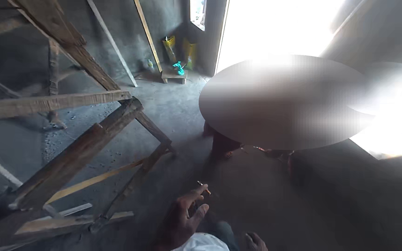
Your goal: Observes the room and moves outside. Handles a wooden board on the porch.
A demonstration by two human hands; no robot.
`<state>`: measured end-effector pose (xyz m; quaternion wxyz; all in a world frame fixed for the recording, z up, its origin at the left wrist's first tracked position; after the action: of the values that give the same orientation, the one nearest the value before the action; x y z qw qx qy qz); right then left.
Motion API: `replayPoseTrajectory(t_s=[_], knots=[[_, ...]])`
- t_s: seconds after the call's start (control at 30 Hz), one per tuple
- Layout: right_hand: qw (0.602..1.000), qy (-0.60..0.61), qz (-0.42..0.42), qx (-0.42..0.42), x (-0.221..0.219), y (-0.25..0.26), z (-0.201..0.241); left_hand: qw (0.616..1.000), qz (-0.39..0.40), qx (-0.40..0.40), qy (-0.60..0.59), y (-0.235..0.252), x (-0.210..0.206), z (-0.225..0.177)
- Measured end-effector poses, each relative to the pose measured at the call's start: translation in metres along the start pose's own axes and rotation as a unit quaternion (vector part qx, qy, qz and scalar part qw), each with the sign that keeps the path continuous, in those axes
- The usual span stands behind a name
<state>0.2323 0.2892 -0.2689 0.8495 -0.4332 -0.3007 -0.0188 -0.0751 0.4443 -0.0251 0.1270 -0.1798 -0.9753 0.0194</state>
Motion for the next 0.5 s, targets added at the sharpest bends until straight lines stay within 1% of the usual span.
replayPoseTrajectory(t_s=[0.1, 0.23, 0.33, 0.43, 0.5], knots=[[0.999, -0.023, 0.011, 0.032, 0.015, 0.038, 0.052, 1.000, -0.027, 0.013, -0.008, 0.034, 0.018, -0.001], [0.992, -0.090, 0.056, 0.071, 0.022, 0.082, 0.113, 0.996, -0.071, 0.020, -0.043, 0.073, 0.032, -0.005], [0.983, -0.125, 0.092, 0.096, 0.023, 0.117, 0.154, 0.992, -0.092, 0.014, -0.090, 0.104, 0.037, -0.015], [0.969, -0.160, 0.130, 0.139, 0.029, 0.157, 0.198, 0.983, -0.085, -0.004, -0.164, 0.138, 0.042, -0.040], [0.960, -0.173, 0.149, 0.164, 0.041, 0.177, 0.233, 0.972, -0.051, -0.041, -0.226, 0.162, 0.048, -0.060]])
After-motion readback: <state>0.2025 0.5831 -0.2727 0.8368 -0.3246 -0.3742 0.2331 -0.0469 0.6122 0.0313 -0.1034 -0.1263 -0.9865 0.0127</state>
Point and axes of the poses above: each hand's wrist, its own y-axis towards the middle knuckle, its own x-axis out of the back of the hand, z = x × y, the point moved 4 cm from there along y, towards the middle knuckle, and after that the axes turned 9 degrees about -y, right-handed, at the moved point
